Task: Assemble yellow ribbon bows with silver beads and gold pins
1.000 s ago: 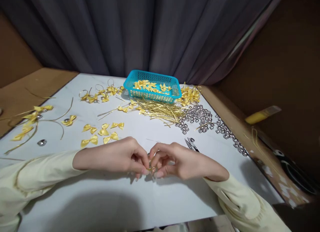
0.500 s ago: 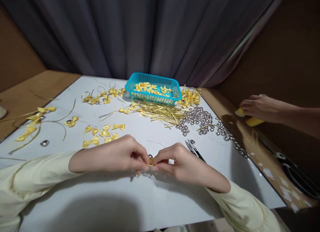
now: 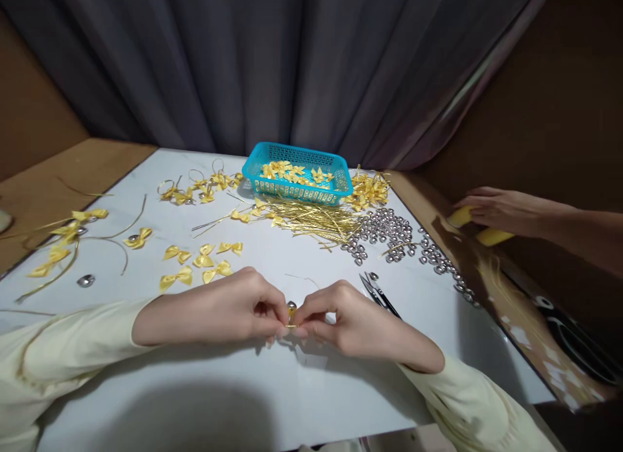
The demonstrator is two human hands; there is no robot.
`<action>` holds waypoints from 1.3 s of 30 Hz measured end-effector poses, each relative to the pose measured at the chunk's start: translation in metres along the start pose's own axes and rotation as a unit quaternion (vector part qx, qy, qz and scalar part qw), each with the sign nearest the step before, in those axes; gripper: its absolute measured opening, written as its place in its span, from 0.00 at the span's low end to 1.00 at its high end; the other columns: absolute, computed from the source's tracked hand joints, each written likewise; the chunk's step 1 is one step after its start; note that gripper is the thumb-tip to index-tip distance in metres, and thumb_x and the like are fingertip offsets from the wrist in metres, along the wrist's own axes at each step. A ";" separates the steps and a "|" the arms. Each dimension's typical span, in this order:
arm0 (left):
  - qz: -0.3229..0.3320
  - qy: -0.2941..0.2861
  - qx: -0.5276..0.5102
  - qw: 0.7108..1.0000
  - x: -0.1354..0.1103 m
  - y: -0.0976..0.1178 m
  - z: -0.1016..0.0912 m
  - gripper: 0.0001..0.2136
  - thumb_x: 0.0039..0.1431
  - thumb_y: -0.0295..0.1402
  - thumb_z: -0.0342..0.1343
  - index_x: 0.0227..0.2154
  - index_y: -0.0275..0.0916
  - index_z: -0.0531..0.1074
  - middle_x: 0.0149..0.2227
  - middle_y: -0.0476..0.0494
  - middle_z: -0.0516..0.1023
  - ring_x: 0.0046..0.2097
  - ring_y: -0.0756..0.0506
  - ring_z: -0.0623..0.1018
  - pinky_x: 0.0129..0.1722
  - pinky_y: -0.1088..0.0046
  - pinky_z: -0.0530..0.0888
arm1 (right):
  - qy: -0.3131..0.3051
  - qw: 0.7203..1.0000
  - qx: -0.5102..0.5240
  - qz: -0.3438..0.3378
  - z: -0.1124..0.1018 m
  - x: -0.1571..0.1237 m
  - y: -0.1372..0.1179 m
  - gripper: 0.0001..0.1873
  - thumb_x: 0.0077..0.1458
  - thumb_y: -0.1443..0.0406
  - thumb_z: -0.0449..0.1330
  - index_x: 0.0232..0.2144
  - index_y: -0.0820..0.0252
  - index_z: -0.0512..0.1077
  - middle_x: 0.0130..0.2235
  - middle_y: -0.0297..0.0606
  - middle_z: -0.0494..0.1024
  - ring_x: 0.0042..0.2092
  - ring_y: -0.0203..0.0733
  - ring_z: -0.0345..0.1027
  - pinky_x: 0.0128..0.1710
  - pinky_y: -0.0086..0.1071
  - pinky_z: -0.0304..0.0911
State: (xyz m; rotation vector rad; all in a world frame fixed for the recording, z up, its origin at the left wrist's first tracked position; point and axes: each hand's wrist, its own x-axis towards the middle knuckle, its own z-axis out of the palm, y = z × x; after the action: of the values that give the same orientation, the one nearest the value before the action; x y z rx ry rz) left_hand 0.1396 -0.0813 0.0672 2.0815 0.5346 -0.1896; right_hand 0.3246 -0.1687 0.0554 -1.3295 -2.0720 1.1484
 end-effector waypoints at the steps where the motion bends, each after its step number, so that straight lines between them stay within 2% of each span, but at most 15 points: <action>1: 0.001 0.005 0.005 1.000 0.000 0.000 0.000 0.07 0.53 0.28 0.53 0.28 0.36 0.77 0.22 0.51 0.78 0.20 0.56 0.68 0.20 0.87 0.61 | 0.001 1.000 -0.006 0.001 0.000 0.000 -0.001 0.11 0.49 0.78 0.57 0.32 0.69 0.79 0.27 0.39 0.79 0.26 0.32 0.68 0.28 0.22 0.60; 7: -0.006 0.015 0.023 1.000 0.001 0.000 0.000 0.07 0.53 0.28 0.53 0.27 0.36 0.77 0.22 0.51 0.78 0.20 0.56 0.68 0.20 0.86 0.61 | 0.017 0.999 -0.034 -0.001 0.001 -0.001 -0.003 0.10 0.52 0.76 0.58 0.34 0.68 0.78 0.30 0.40 0.80 0.29 0.35 0.70 0.31 0.25 0.62; 15: 0.008 0.048 0.034 0.998 0.004 -0.002 0.000 0.07 0.54 0.31 0.54 0.28 0.38 0.78 0.24 0.50 0.79 0.23 0.55 0.69 0.24 0.83 0.63 | 0.097 0.989 -0.060 -0.091 0.001 0.000 -0.001 0.07 0.52 0.74 0.60 0.29 0.61 0.77 0.33 0.38 0.80 0.41 0.41 0.70 0.46 0.37 0.62; 20: 0.060 0.086 0.006 0.994 0.008 -0.007 -0.010 0.08 0.53 0.36 0.58 0.33 0.40 0.77 0.36 0.48 0.79 0.34 0.50 0.73 0.32 0.79 0.66 | 0.094 0.992 -0.043 -0.068 -0.003 -0.001 -0.003 0.10 0.53 0.76 0.57 0.30 0.63 0.78 0.35 0.40 0.80 0.38 0.39 0.73 0.40 0.32 0.67; 22: 0.030 0.109 -0.009 0.993 0.011 -0.013 -0.018 0.14 0.51 0.41 0.59 0.39 0.41 0.73 0.43 0.47 0.76 0.40 0.47 0.73 0.34 0.77 0.66 | 0.110 0.991 -0.049 -0.052 -0.009 -0.005 -0.003 0.10 0.53 0.75 0.58 0.30 0.61 0.78 0.35 0.40 0.81 0.38 0.40 0.74 0.41 0.32 0.67; 24: -0.027 0.119 -0.003 0.993 0.013 -0.020 -0.022 0.19 0.52 0.45 0.57 0.44 0.41 0.69 0.44 0.44 0.74 0.41 0.45 0.72 0.36 0.75 0.66 | 0.128 0.989 -0.058 -0.045 -0.017 -0.010 -0.005 0.09 0.53 0.74 0.59 0.30 0.60 0.78 0.35 0.39 0.81 0.40 0.41 0.74 0.43 0.33 0.66; 27: -0.036 0.056 0.030 0.997 0.013 -0.028 -0.015 0.19 0.53 0.47 0.55 0.41 0.39 0.68 0.41 0.44 0.72 0.39 0.45 0.71 0.37 0.74 0.66 | 0.144 0.987 -0.055 -0.040 -0.032 -0.018 -0.011 0.08 0.53 0.72 0.59 0.29 0.58 0.79 0.35 0.40 0.81 0.40 0.42 0.73 0.44 0.35 0.66; 29: -0.015 0.033 0.054 0.998 0.013 -0.028 -0.003 0.17 0.53 0.46 0.56 0.38 0.39 0.67 0.39 0.45 0.71 0.39 0.45 0.70 0.37 0.74 0.66 | 0.116 0.993 -0.027 -0.025 -0.038 -0.023 -0.014 0.08 0.53 0.71 0.60 0.29 0.59 0.79 0.35 0.41 0.81 0.38 0.41 0.74 0.41 0.33 0.67; 31: 0.001 0.042 0.075 0.996 0.012 -0.025 0.008 0.12 0.56 0.43 0.54 0.35 0.39 0.68 0.38 0.45 0.70 0.39 0.45 0.70 0.38 0.73 0.66 | 0.051 0.999 0.015 0.003 -0.039 -0.024 -0.015 0.07 0.52 0.71 0.61 0.29 0.60 0.79 0.35 0.40 0.81 0.36 0.39 0.74 0.39 0.31 0.68; 35: 0.006 0.052 0.058 0.997 0.014 -0.019 0.014 0.09 0.60 0.36 0.49 0.30 0.37 0.69 0.32 0.46 0.72 0.36 0.46 0.70 0.35 0.74 0.65 | -0.073 0.991 0.101 0.045 -0.027 -0.019 -0.009 0.06 0.50 0.71 0.62 0.31 0.63 0.79 0.36 0.40 0.81 0.38 0.39 0.74 0.40 0.28 0.68; 37: -0.003 0.057 0.002 0.998 0.015 -0.017 0.009 0.10 0.59 0.37 0.50 0.30 0.36 0.71 0.29 0.48 0.72 0.32 0.48 0.70 0.31 0.75 0.64 | -0.089 0.988 0.114 0.058 -0.023 -0.015 -0.005 0.06 0.48 0.72 0.63 0.30 0.64 0.80 0.35 0.41 0.81 0.38 0.40 0.74 0.40 0.28 0.67; 39: -0.020 0.063 -0.086 0.994 0.017 -0.016 0.002 0.11 0.58 0.39 0.52 0.30 0.36 0.72 0.28 0.48 0.74 0.30 0.49 0.70 0.29 0.76 0.64 | -0.067 0.990 0.109 0.063 -0.023 -0.014 -0.005 0.05 0.48 0.72 0.63 0.29 0.65 0.80 0.35 0.42 0.81 0.38 0.40 0.74 0.40 0.29 0.67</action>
State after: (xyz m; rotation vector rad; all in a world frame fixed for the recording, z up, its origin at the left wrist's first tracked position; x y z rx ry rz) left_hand 0.1474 -0.0709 0.0481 1.9246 0.6473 -0.0337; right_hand 0.3449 -0.1726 0.0735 -1.3236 -1.9078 1.5096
